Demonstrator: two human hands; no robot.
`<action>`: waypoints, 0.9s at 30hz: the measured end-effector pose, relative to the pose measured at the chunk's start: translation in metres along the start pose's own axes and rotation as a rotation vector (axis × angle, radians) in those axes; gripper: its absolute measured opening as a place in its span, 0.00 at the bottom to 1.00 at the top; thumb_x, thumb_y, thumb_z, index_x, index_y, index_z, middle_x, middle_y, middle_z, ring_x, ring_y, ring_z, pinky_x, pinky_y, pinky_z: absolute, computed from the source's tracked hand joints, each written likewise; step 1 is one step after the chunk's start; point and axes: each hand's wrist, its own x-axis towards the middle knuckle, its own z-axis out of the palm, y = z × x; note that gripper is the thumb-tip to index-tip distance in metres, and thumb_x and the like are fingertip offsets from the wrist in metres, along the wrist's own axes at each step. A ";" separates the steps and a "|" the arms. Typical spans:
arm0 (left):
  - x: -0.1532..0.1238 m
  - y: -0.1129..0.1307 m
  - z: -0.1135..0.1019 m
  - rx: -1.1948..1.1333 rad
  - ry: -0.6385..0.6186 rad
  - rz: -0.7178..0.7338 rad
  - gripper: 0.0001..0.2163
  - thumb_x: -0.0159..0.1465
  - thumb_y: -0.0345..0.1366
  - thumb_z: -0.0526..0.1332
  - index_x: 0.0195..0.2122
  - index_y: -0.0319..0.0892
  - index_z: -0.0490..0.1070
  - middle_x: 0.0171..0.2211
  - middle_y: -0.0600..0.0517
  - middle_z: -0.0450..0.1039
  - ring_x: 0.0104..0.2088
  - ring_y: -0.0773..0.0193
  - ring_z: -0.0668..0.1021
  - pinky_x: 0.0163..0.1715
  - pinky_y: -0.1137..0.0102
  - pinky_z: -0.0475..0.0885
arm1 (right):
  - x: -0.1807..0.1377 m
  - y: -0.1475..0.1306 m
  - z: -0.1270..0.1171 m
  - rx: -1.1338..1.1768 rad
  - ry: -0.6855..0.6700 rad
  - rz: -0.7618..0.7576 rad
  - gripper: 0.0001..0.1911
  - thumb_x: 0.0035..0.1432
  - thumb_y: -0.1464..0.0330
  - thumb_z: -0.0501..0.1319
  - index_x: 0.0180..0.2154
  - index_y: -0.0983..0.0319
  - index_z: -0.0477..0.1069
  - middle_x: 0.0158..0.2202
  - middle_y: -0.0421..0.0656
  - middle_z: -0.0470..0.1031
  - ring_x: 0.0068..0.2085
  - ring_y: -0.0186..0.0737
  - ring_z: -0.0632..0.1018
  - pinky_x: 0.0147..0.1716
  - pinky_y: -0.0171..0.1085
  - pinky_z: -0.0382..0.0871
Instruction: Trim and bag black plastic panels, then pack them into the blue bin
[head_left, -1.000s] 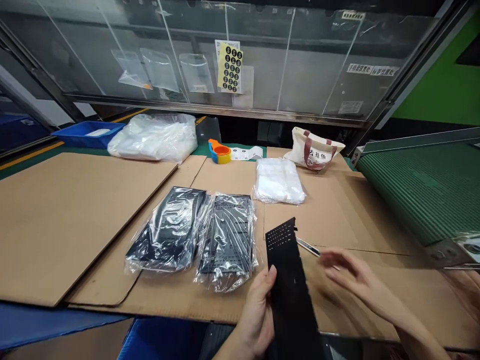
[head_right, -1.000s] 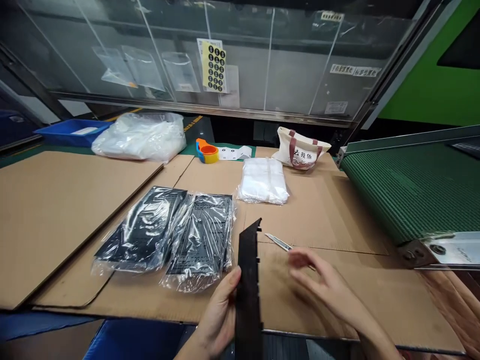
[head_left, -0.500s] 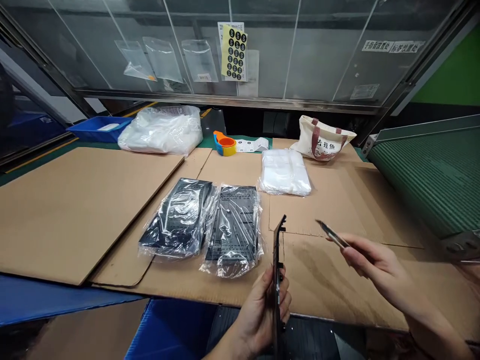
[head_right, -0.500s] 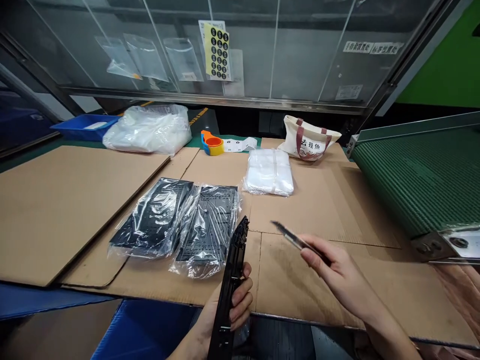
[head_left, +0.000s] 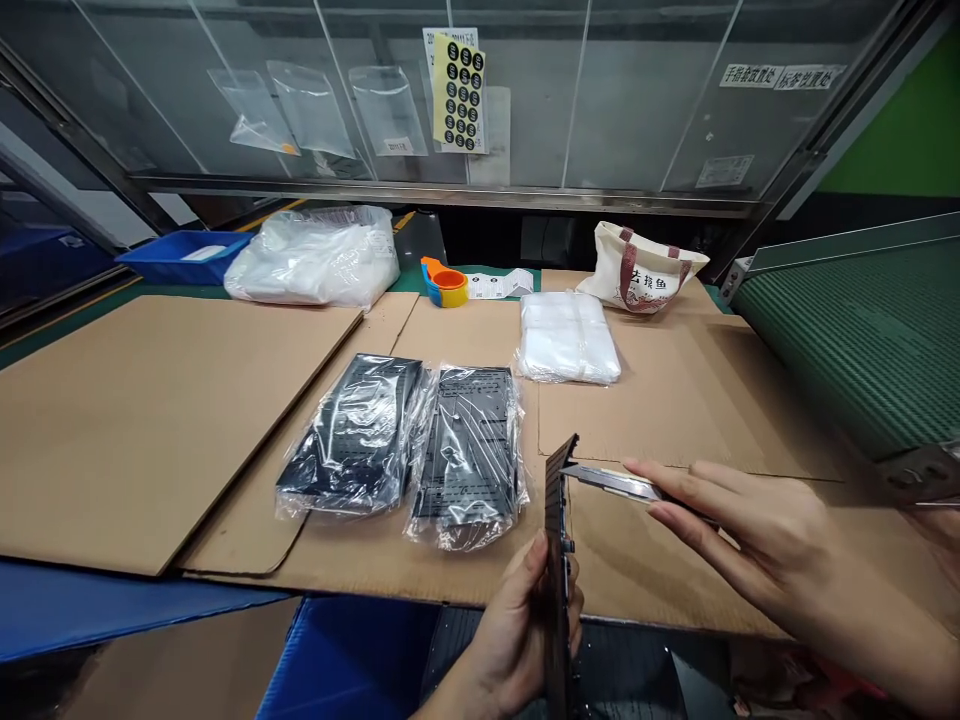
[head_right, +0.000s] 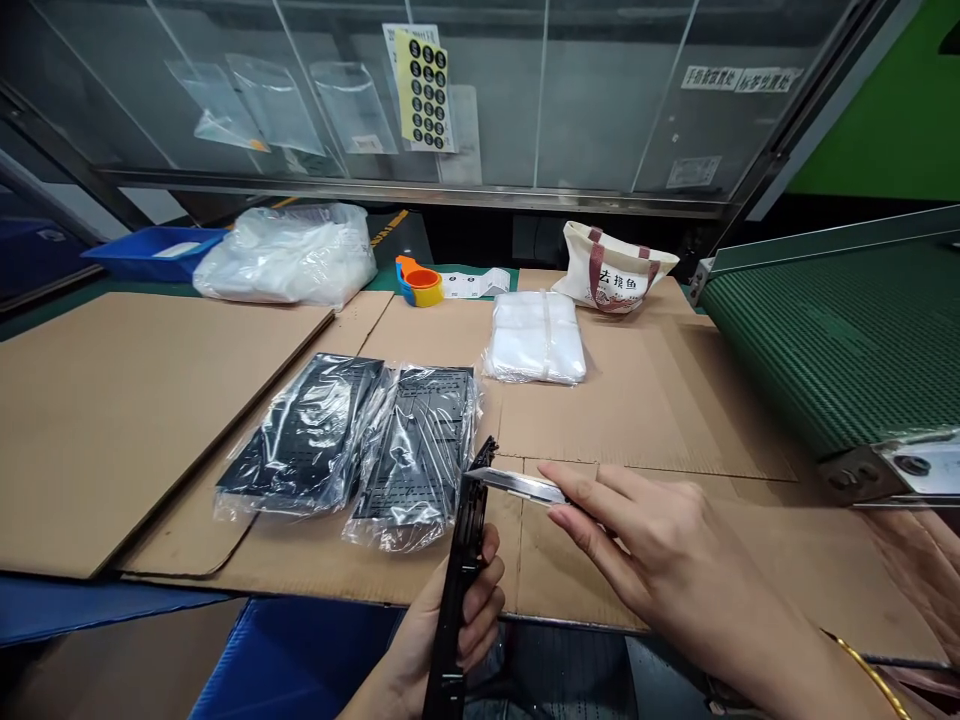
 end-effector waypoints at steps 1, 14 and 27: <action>-0.001 0.001 0.000 0.000 0.011 0.004 0.23 0.44 0.47 0.76 0.30 0.42 0.65 0.16 0.63 0.65 0.10 0.77 0.62 0.07 0.80 0.53 | 0.000 -0.002 -0.001 -0.010 -0.009 -0.006 0.17 0.69 0.66 0.51 0.57 0.57 0.66 0.30 0.39 0.76 0.27 0.33 0.77 0.25 0.32 0.66; 0.006 0.003 -0.006 -0.040 -0.244 0.026 0.18 0.52 0.48 0.71 0.30 0.43 0.67 0.14 0.63 0.63 0.09 0.78 0.54 0.06 0.82 0.56 | 0.002 -0.003 0.003 -0.142 0.050 -0.057 0.18 0.69 0.66 0.53 0.58 0.58 0.64 0.26 0.36 0.69 0.24 0.30 0.73 0.22 0.33 0.59; 0.006 0.003 -0.008 0.012 -0.213 0.037 0.17 0.55 0.48 0.70 0.31 0.43 0.65 0.14 0.64 0.61 0.09 0.78 0.53 0.08 0.82 0.55 | 0.000 -0.009 0.001 -0.135 0.039 -0.052 0.16 0.69 0.66 0.52 0.53 0.60 0.71 0.27 0.40 0.75 0.23 0.33 0.74 0.22 0.33 0.62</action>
